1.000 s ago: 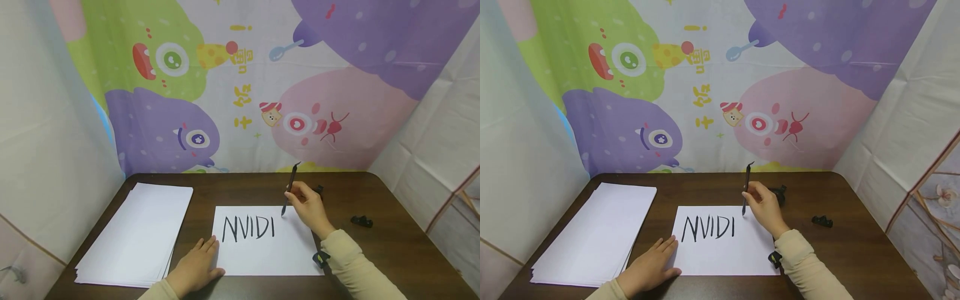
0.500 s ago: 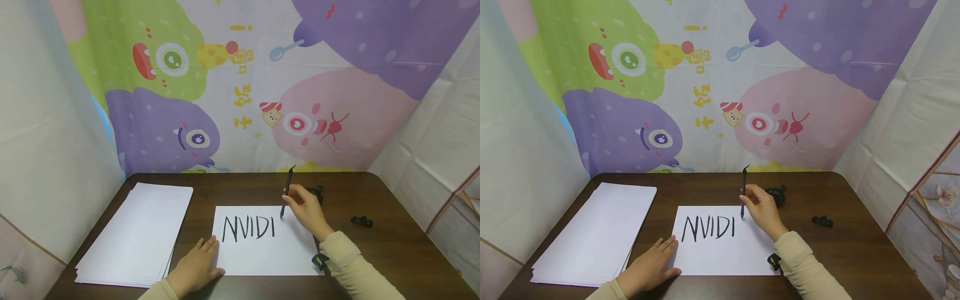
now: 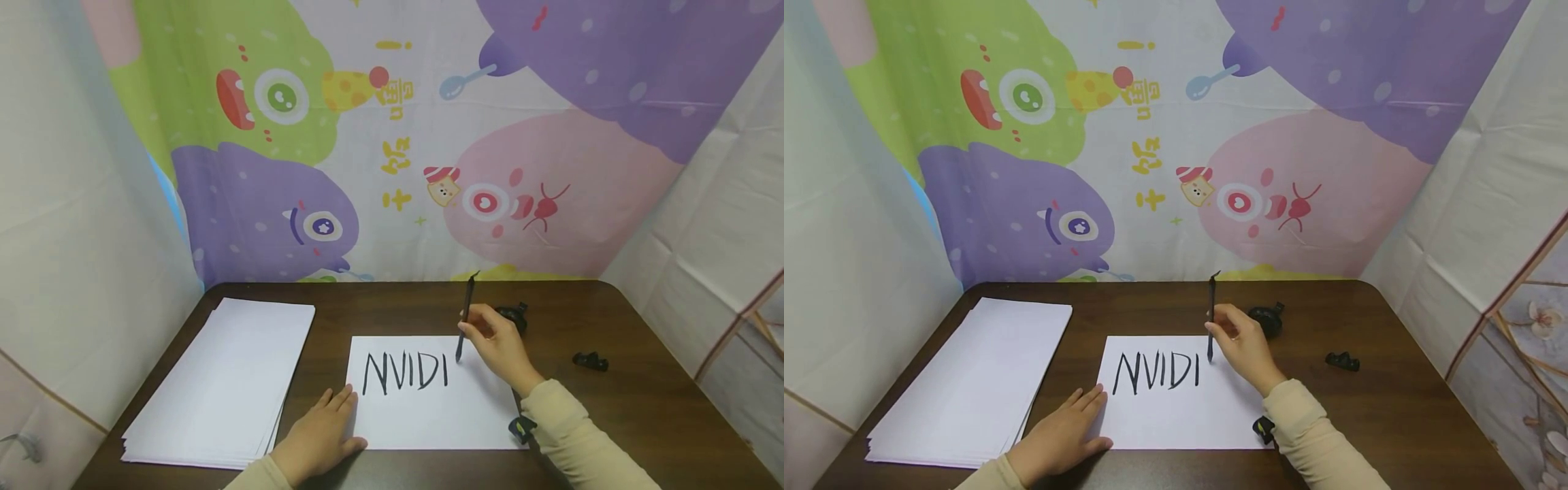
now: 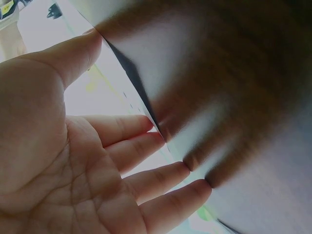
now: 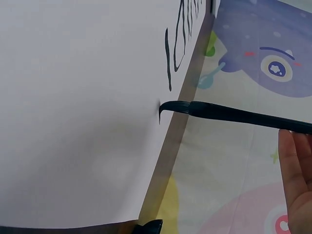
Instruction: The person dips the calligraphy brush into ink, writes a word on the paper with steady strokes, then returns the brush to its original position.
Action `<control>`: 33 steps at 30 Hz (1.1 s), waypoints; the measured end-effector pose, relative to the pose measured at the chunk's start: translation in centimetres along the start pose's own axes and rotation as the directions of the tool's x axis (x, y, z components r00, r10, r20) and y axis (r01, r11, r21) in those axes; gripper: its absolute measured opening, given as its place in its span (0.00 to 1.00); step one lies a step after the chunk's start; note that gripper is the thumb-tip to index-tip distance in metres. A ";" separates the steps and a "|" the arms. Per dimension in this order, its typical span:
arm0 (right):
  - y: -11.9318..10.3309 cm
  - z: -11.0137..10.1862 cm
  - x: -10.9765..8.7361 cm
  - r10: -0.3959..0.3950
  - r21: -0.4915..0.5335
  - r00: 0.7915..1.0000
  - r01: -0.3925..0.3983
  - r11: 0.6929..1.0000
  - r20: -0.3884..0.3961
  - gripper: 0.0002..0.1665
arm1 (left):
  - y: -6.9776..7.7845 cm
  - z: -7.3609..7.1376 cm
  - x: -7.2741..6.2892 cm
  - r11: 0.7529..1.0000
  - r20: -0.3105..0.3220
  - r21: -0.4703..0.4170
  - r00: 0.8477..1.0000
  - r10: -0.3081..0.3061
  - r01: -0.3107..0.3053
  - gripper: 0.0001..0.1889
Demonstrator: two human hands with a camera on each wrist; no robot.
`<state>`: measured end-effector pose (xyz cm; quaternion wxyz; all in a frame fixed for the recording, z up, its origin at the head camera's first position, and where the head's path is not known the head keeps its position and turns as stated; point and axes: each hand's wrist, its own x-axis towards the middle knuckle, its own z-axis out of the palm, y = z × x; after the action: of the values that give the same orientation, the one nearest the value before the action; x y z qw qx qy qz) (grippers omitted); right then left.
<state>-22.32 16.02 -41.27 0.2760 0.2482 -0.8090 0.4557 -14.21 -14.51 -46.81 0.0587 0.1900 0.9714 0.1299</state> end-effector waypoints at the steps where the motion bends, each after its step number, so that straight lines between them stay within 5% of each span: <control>1: -0.1 0.0 0.0 0.000 0.003 1.000 0.000 1.000 0.003 0.11 | 0.0 0.0 0.0 1.000 0.001 0.000 1.000 -0.001 0.001 0.41; 14: 3.2 0.9 -1.0 0.013 0.011 0.999 -0.013 1.000 0.030 0.12 | 0.1 -0.2 0.0 1.000 0.004 -0.011 1.000 -0.007 0.007 0.41; 33: 2.1 0.8 -1.8 0.050 0.041 0.996 -0.053 0.998 0.068 0.12 | 0.0 -0.1 0.0 1.000 0.002 -0.012 1.000 -0.003 0.003 0.42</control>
<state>-22.58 16.58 -44.04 0.2316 0.2484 -0.8140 0.4713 -14.21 -14.49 -46.74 0.0611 0.1881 0.9709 0.1352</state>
